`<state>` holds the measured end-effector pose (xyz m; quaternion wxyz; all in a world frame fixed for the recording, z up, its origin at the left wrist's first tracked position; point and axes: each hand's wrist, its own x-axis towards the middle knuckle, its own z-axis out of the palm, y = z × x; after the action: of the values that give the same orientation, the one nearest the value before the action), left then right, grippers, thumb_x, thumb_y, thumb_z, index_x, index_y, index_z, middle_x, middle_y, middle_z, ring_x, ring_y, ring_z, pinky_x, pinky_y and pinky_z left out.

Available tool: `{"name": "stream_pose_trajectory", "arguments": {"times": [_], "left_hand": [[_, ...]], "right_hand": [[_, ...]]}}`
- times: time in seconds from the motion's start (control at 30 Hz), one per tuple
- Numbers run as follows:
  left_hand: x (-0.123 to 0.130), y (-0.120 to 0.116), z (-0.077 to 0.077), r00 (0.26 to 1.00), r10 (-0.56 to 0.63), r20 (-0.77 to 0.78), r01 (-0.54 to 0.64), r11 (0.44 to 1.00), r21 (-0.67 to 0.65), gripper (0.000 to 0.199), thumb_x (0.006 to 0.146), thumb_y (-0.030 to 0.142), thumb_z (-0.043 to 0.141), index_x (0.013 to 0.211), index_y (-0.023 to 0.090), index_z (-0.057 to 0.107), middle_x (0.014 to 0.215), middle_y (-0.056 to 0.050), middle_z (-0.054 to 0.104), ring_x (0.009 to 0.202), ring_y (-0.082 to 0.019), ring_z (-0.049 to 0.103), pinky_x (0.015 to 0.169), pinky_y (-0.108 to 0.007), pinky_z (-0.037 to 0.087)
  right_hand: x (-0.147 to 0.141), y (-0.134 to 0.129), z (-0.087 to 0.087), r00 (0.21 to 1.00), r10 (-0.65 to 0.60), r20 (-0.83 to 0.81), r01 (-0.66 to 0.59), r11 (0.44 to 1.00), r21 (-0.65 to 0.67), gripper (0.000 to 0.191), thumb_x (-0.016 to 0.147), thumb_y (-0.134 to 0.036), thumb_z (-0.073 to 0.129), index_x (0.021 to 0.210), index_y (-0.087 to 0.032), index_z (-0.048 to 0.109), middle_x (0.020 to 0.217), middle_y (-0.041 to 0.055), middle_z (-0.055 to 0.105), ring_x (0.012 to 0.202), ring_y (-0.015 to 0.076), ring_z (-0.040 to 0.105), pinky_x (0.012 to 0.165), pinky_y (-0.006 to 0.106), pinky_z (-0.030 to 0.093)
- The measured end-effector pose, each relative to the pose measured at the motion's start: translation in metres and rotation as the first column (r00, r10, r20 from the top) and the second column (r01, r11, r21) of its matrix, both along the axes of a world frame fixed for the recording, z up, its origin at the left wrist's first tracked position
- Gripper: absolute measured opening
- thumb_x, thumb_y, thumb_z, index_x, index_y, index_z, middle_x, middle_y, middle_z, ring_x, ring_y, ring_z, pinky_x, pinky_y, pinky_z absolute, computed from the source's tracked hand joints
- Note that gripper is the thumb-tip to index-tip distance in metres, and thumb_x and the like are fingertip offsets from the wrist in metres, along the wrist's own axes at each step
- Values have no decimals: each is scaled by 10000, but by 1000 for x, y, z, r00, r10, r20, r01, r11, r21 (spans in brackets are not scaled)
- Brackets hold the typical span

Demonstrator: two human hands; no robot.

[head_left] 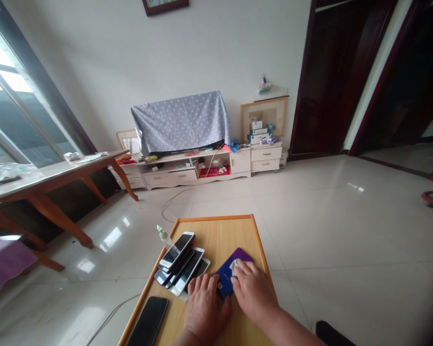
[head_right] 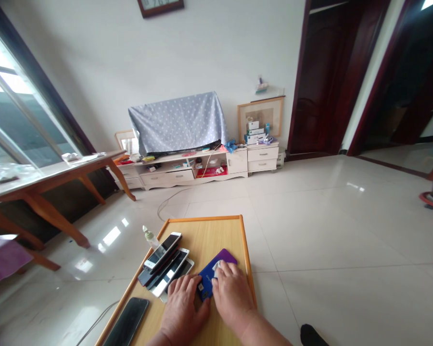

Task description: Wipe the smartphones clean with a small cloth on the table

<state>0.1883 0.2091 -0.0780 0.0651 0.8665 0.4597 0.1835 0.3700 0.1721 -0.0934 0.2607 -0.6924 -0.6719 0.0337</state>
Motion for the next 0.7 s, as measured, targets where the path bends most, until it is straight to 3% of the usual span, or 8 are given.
{"name": "stream_pose_trajectory", "arguments": {"times": [0.17,0.43,0.57,0.7], "left_hand": [[0,-1,2,1000,1,13,-1,1000,-4,415,795,319,650,1204,254,612,1235,-79,656,1184,-292,576,1073,-507,360],[-1,0,1,1000,-1,31,1,1000,-15,417,775,302,655,1189,264,618,1229,-69,661,1189,-288,575,1076,-500,356],[0,-1,2,1000,8,31,-8,1000,-15,431,760,288,662,1187,262,619,1232,-69,660,1187,-291,572,1075,-500,355],[0,-1,3,999,4,35,-3,1000,-16,426,762,279,654,1187,262,620,1220,-72,665,1175,-288,577,1073,-494,361]], "right_hand": [[27,18,-8,996,-71,50,72,997,-15,405,1004,-285,430,1313,-151,655,1408,149,609,1279,299,544,1092,446,438],[15,9,-15,999,-14,30,13,1000,20,430,1002,-313,447,1365,-175,632,1458,119,584,1364,291,501,1151,440,406],[24,20,-16,996,-45,82,48,998,-41,465,1000,-292,424,1387,-113,610,1456,176,575,1357,311,515,1128,463,430],[6,14,-14,997,-19,72,20,1000,-15,456,1006,-299,443,1406,-151,605,1491,134,553,1409,298,469,1197,474,341]]}}
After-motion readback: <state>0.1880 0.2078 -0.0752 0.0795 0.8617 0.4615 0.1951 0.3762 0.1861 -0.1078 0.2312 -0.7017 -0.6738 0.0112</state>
